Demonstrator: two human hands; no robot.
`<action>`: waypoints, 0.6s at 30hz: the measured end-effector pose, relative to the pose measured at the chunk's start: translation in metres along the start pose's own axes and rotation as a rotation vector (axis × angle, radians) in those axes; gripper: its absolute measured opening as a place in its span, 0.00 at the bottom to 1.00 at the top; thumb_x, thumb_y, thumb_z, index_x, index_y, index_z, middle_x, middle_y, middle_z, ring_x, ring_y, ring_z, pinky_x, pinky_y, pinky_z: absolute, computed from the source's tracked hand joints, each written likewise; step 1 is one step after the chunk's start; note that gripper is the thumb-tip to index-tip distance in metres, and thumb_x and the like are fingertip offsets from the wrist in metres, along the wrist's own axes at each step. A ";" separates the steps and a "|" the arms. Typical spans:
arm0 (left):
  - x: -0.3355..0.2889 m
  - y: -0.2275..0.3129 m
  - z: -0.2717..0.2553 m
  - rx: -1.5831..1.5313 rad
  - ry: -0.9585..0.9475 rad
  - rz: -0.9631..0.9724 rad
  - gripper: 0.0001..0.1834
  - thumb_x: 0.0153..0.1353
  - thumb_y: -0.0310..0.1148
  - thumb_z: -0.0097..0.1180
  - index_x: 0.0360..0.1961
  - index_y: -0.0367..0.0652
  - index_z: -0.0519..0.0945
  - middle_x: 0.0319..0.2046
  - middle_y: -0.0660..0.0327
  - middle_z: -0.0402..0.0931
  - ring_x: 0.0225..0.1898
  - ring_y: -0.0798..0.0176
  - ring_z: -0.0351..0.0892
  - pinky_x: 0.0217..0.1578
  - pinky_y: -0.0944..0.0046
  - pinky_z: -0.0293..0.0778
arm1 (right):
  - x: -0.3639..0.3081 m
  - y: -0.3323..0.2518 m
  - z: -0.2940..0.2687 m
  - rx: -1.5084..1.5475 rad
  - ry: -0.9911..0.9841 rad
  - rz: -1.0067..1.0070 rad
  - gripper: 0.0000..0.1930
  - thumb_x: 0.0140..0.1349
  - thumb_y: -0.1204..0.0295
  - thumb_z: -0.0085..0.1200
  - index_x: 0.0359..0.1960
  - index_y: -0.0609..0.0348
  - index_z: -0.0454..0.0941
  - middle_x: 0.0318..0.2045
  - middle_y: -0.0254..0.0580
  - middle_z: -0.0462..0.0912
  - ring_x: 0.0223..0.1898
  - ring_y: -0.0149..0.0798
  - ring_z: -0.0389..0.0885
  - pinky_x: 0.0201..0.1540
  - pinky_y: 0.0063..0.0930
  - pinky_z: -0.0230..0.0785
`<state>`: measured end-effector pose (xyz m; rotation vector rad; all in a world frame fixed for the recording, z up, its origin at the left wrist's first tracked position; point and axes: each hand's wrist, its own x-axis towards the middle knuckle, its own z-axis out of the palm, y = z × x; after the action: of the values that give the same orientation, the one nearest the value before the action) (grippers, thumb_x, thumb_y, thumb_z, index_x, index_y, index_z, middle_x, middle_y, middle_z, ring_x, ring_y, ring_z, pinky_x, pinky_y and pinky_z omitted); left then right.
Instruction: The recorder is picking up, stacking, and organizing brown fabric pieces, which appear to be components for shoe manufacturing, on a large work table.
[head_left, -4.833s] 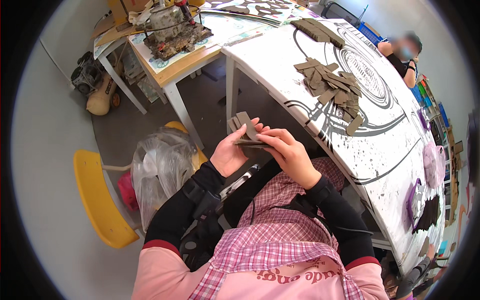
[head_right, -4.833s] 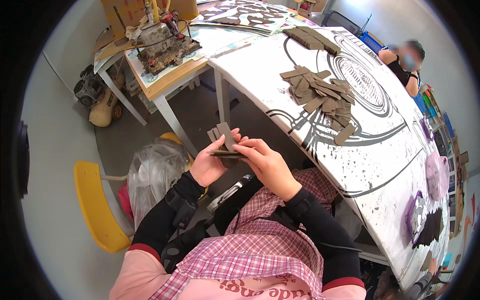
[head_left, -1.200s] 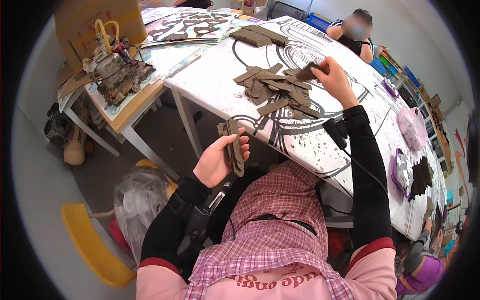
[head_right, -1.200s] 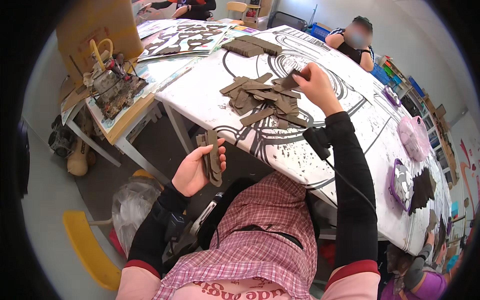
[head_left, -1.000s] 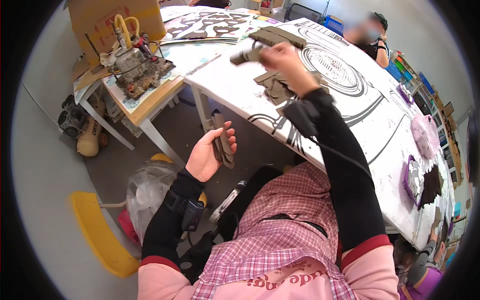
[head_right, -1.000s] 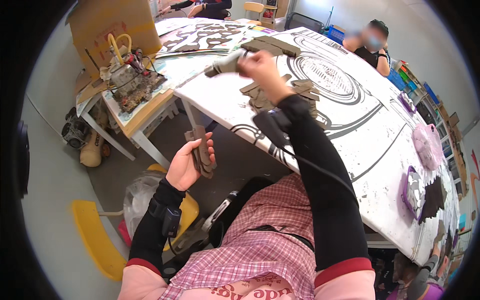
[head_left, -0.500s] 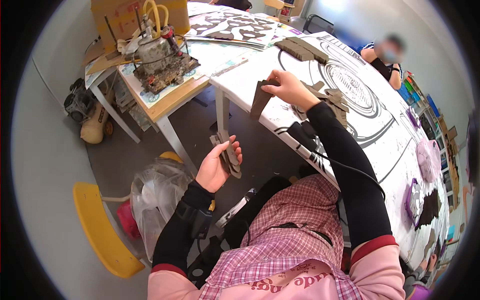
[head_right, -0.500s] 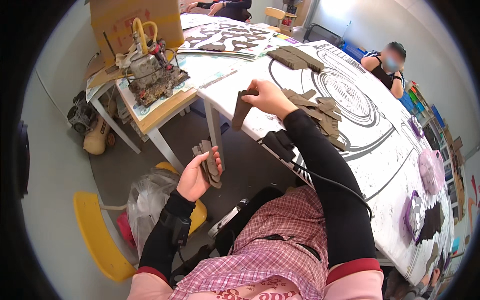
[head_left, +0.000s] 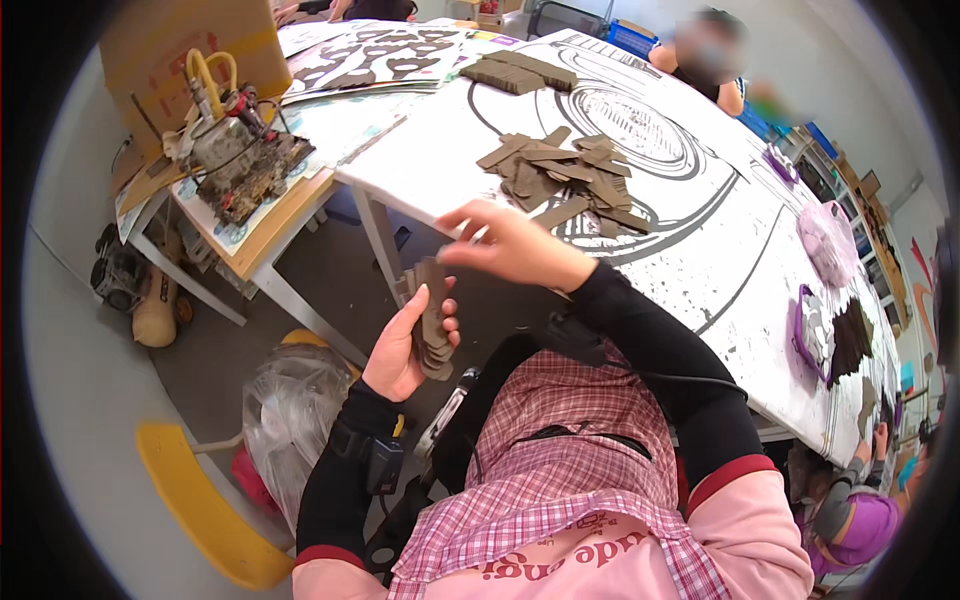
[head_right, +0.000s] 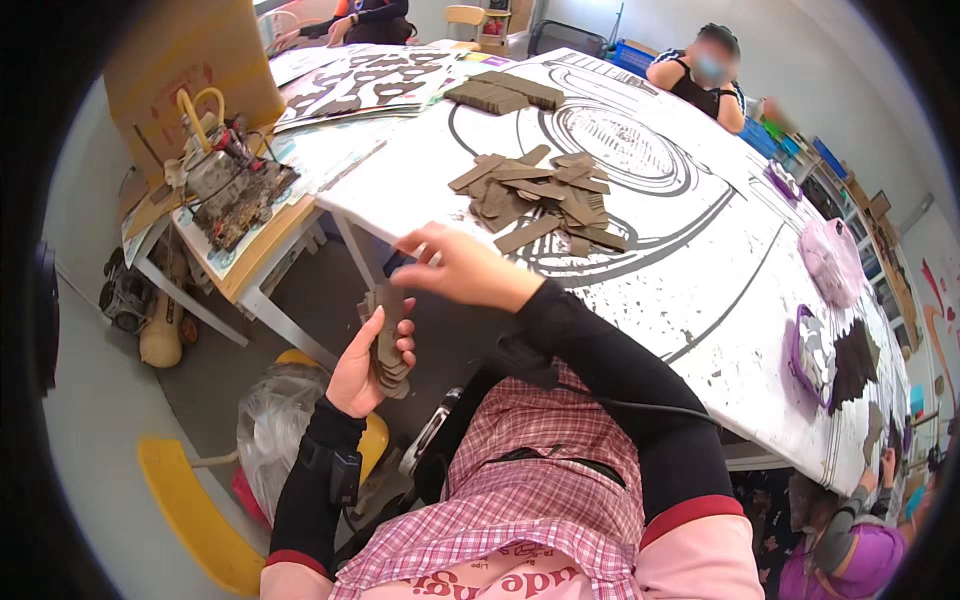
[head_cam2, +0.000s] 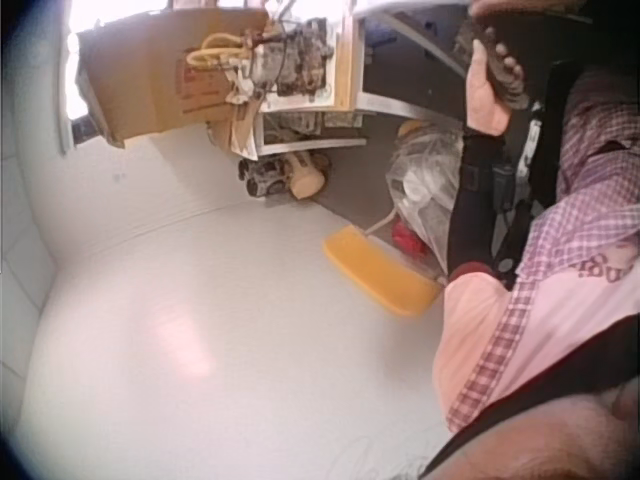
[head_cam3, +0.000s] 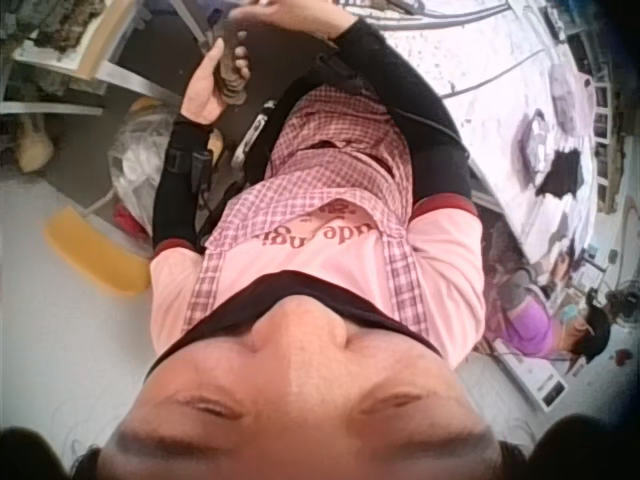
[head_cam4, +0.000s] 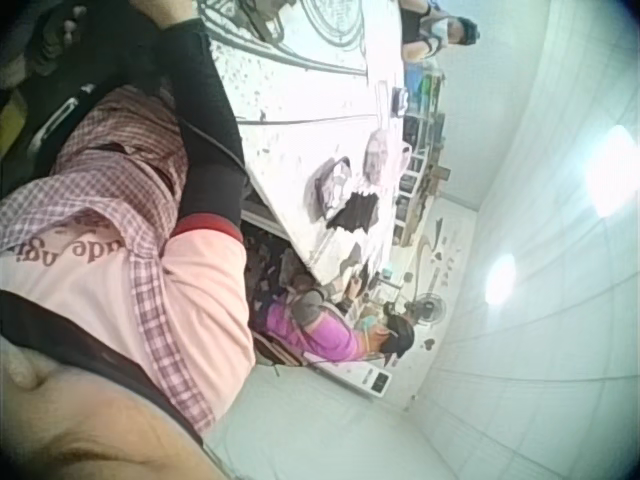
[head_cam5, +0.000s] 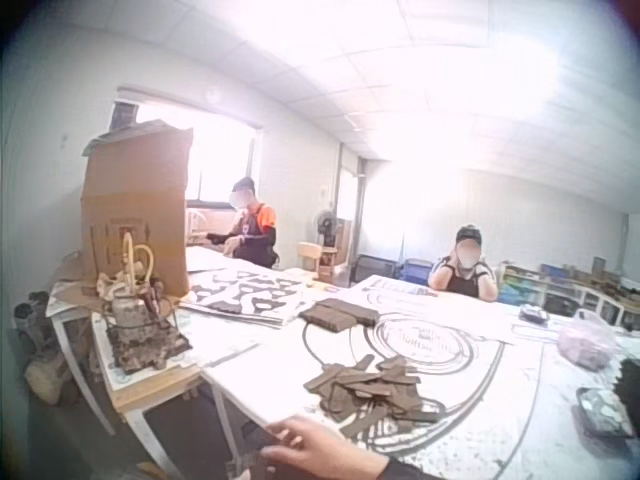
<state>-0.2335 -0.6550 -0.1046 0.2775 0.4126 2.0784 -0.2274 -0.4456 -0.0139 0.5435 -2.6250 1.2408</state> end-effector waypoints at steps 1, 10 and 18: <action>0.000 -0.001 0.012 0.087 0.137 0.042 0.21 0.69 0.39 0.44 0.58 0.40 0.65 0.39 0.64 0.70 0.38 0.68 0.72 0.45 0.64 0.74 | -0.003 0.012 -0.018 -0.066 0.121 0.024 0.17 0.56 0.65 0.61 0.44 0.61 0.77 0.35 0.42 0.79 0.37 0.33 0.79 0.39 0.27 0.72; 0.031 -0.015 0.038 0.198 0.257 0.033 0.20 0.67 0.32 0.44 0.59 0.39 0.65 0.39 0.62 0.71 0.40 0.67 0.73 0.46 0.63 0.74 | -0.061 0.084 -0.139 -0.731 0.294 0.499 0.13 0.53 0.66 0.60 0.38 0.58 0.79 0.37 0.45 0.79 0.43 0.46 0.76 0.46 0.36 0.69; 0.077 -0.026 0.057 0.130 0.162 0.098 0.17 0.67 0.30 0.45 0.56 0.40 0.68 0.42 0.61 0.72 0.43 0.65 0.74 0.49 0.62 0.73 | -0.057 0.089 -0.117 -1.021 -0.048 -0.111 0.04 0.54 0.71 0.54 0.29 0.57 0.78 0.31 0.35 0.80 0.39 0.42 0.78 0.42 0.36 0.70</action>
<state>-0.2320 -0.5667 -0.0603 0.2104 0.6450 2.1813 -0.2093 -0.2891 -0.0215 0.4834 -2.7437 -0.2181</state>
